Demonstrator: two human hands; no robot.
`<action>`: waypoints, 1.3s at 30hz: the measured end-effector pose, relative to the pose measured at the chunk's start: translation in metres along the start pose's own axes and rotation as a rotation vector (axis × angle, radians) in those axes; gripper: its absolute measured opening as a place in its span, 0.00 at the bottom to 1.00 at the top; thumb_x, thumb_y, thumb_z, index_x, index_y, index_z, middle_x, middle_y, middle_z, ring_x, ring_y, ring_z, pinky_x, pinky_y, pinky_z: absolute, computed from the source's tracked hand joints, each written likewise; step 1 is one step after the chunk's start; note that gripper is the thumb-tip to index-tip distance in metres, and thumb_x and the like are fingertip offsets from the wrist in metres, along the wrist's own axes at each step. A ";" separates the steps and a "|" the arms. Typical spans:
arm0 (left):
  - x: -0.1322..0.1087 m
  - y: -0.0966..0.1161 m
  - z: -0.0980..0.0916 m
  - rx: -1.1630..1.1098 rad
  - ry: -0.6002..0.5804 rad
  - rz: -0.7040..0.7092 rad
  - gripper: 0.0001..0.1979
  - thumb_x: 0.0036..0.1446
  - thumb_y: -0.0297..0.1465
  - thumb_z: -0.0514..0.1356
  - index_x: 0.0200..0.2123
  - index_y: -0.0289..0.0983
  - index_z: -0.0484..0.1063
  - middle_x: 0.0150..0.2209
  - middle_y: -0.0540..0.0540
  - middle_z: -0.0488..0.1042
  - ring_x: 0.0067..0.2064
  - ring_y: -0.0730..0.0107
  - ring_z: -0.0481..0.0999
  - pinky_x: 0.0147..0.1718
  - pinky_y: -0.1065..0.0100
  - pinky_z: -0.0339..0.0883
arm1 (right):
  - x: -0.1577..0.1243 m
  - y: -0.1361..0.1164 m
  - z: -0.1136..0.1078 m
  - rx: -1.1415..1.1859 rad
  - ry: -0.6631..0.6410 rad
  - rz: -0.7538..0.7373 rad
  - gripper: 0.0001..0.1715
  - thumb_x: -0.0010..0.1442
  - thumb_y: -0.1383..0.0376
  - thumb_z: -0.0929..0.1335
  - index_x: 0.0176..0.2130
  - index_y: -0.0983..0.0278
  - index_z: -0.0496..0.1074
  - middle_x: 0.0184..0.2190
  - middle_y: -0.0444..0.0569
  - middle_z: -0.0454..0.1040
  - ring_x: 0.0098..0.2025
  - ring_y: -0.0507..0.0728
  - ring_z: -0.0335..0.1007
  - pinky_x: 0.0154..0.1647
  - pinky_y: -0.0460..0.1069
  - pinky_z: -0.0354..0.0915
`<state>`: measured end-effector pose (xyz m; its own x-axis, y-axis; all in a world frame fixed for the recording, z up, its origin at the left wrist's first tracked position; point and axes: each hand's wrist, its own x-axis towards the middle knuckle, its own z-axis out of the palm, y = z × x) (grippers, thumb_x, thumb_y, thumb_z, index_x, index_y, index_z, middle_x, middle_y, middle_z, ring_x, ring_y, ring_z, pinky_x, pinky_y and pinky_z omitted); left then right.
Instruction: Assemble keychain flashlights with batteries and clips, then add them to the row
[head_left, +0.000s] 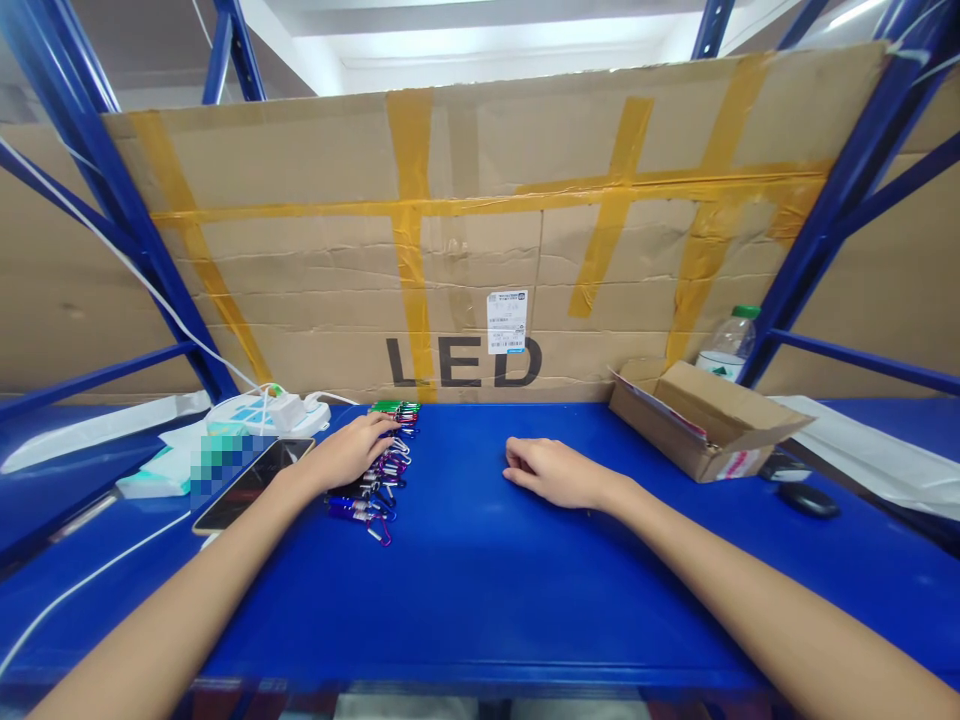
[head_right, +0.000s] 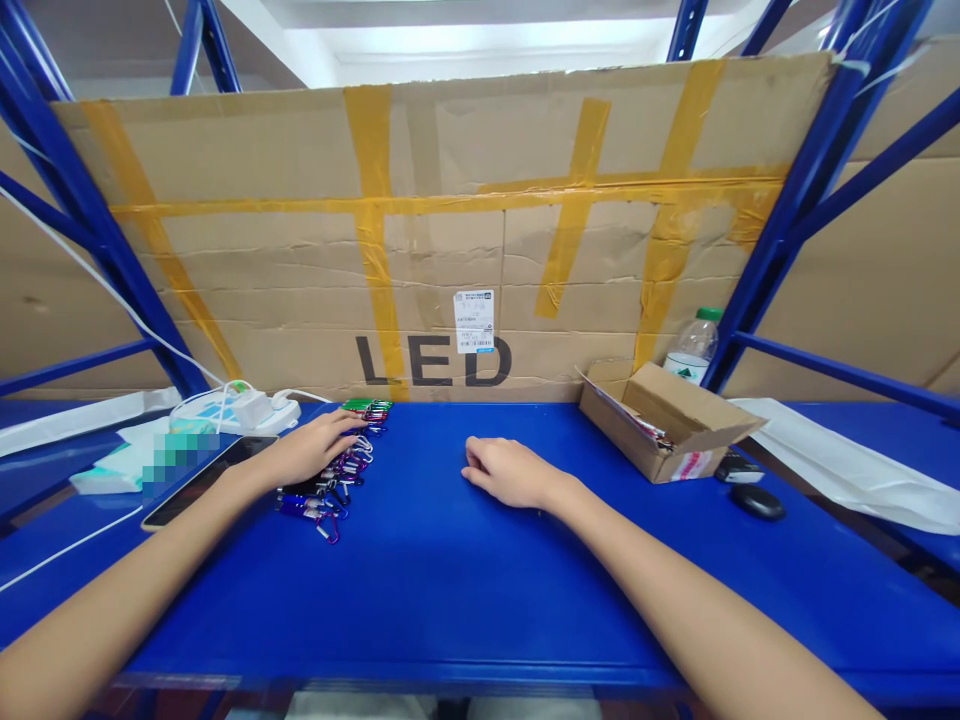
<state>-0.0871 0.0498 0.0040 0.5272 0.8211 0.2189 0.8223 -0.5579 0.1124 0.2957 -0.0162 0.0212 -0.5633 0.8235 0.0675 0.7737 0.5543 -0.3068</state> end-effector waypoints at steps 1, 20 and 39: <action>0.000 -0.001 0.001 0.000 0.001 0.001 0.29 0.76 0.47 0.47 0.66 0.38 0.73 0.67 0.37 0.73 0.70 0.46 0.70 0.70 0.46 0.63 | 0.000 0.001 0.001 -0.003 0.002 -0.003 0.12 0.74 0.60 0.67 0.37 0.60 0.64 0.38 0.48 0.79 0.37 0.58 0.74 0.36 0.49 0.58; -0.002 -0.007 0.004 0.022 -0.019 -0.043 0.27 0.75 0.43 0.48 0.66 0.39 0.73 0.69 0.38 0.71 0.72 0.47 0.68 0.70 0.47 0.61 | 0.000 -0.004 -0.001 -0.020 -0.003 0.028 0.13 0.74 0.61 0.67 0.36 0.60 0.64 0.38 0.48 0.79 0.38 0.58 0.74 0.35 0.49 0.55; -0.037 0.062 -0.089 -0.297 -0.471 -0.079 0.08 0.60 0.35 0.63 0.41 0.40 0.77 0.33 0.50 0.78 0.34 0.64 0.75 0.33 0.68 0.63 | 0.001 -0.003 0.002 -0.042 -0.010 0.022 0.12 0.74 0.60 0.66 0.37 0.60 0.64 0.40 0.50 0.80 0.39 0.59 0.74 0.36 0.50 0.57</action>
<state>-0.0747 -0.0258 0.0892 0.5613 0.7891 -0.2497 0.8033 -0.4469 0.3937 0.2921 -0.0173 0.0204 -0.5488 0.8344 0.0514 0.7974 0.5409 -0.2675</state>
